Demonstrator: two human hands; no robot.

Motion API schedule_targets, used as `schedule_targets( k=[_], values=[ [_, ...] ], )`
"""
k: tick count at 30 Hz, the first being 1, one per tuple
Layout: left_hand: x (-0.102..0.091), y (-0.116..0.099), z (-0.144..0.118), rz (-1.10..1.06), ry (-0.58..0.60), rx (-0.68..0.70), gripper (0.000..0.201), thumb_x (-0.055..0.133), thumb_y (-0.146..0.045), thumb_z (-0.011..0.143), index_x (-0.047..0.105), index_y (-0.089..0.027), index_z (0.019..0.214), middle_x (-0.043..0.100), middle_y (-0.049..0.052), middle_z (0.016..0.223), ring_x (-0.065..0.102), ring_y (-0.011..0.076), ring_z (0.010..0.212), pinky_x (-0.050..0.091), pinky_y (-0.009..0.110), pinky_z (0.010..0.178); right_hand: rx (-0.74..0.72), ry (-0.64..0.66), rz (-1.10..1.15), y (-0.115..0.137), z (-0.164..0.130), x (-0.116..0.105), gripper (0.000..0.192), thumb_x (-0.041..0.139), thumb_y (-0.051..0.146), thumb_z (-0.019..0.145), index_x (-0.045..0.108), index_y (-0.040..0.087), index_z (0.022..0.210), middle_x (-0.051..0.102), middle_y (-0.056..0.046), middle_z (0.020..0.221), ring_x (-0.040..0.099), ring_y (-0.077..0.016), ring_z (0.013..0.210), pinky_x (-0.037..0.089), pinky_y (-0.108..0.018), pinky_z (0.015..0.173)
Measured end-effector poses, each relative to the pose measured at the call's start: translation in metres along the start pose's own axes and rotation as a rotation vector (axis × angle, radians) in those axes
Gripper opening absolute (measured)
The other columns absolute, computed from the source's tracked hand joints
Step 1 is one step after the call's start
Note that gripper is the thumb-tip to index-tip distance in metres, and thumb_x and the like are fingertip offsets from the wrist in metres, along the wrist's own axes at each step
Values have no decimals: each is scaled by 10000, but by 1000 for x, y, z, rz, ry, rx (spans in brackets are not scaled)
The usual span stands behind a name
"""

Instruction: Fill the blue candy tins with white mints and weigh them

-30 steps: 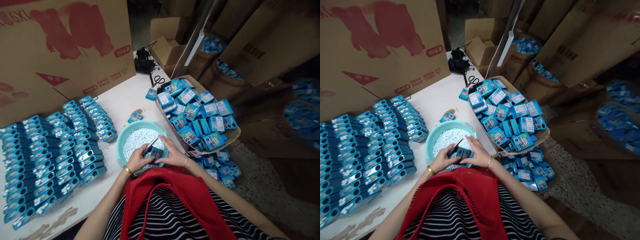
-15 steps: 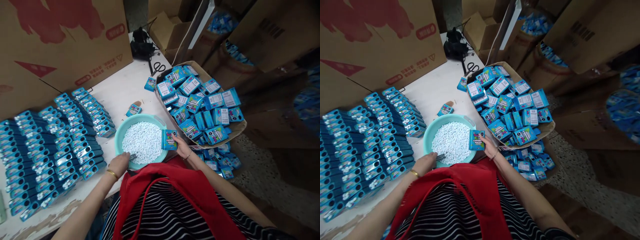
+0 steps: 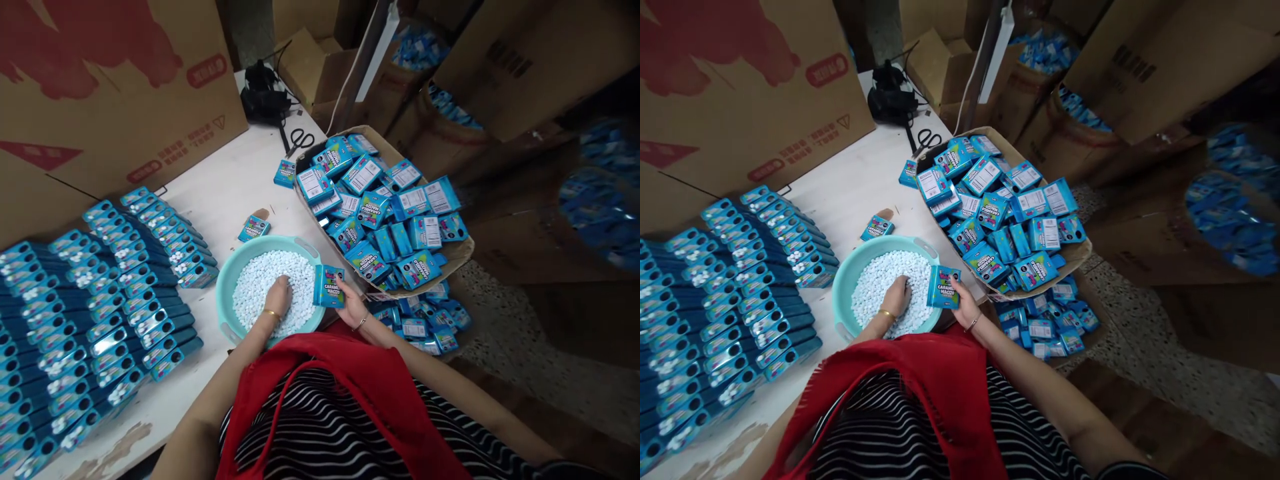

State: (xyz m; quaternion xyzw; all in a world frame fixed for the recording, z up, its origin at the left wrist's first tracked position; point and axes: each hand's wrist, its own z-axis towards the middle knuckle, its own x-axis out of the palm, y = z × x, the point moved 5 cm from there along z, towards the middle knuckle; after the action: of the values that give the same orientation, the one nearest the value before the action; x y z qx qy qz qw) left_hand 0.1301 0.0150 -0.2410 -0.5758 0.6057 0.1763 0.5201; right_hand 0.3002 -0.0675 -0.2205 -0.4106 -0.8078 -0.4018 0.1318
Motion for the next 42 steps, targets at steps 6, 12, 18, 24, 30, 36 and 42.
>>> schedule_targets(
  k=[6, 12, 18, 24, 30, 36, 42],
  values=[
    [-20, 23, -8, -57, 14, 134, 248, 481, -271, 882, 531, -173, 1104, 627, 94, 1071, 597, 200, 992, 459, 322, 905, 25, -37, 131, -5, 2, -4, 339, 714, 433, 729, 648, 251, 1008, 736, 35, 999, 686, -169, 936, 572, -312, 818],
    [-66, 65, -8, 99, -80, 89, 293, 376, -300, 924, 519, -163, 1139, 579, 127, 1116, 538, 237, 1066, 413, 362, 957, -10, -27, 101, 0, 0, 2, 364, 720, 468, 708, 647, 247, 988, 740, 17, 960, 690, -202, 933, 573, -354, 818],
    [-48, 49, 3, 155, -77, 11, 299, 330, -157, 895, 537, -150, 1111, 564, 174, 1109, 504, 282, 1073, 407, 421, 933, -3, -10, 85, 2, 0, 1, 374, 716, 463, 711, 642, 243, 1004, 737, 20, 961, 687, -187, 918, 572, -321, 800],
    [-11, 14, -19, 9, 14, 116, 308, 417, -96, 818, 558, -208, 1068, 608, 98, 1079, 555, 215, 1016, 448, 351, 904, 10, 73, -3, 11, -1, 5, 382, 739, 400, 713, 626, 232, 1037, 724, 5, 1000, 678, -187, 921, 554, -323, 809],
    [-39, 21, -39, -165, 19, 175, 251, 447, -295, 866, 536, -188, 1074, 642, 52, 1002, 599, 158, 884, 485, 300, 820, -225, 116, -221, 35, -1, 19, 441, 785, 336, 652, 588, 237, 1034, 690, 0, 1026, 634, -194, 965, 485, -369, 930],
    [-118, 28, -65, -225, -83, 217, 270, 463, -366, 872, 552, -184, 1051, 642, 79, 997, 595, 178, 862, 471, 321, 816, -631, 127, -802, 46, 5, 42, 371, 719, 356, 717, 562, 234, 1031, 615, -35, 999, 574, -229, 971, 452, -387, 907],
    [-158, 5, -78, -66, -19, 285, 257, 450, -354, 888, 553, -208, 1072, 643, 56, 951, 600, 175, 830, 467, 294, 759, -857, 354, -1153, 22, -3, 74, 281, 562, 179, 793, 549, 203, 1073, 566, -96, 1021, 543, -249, 985, 449, -389, 885]
  ],
)
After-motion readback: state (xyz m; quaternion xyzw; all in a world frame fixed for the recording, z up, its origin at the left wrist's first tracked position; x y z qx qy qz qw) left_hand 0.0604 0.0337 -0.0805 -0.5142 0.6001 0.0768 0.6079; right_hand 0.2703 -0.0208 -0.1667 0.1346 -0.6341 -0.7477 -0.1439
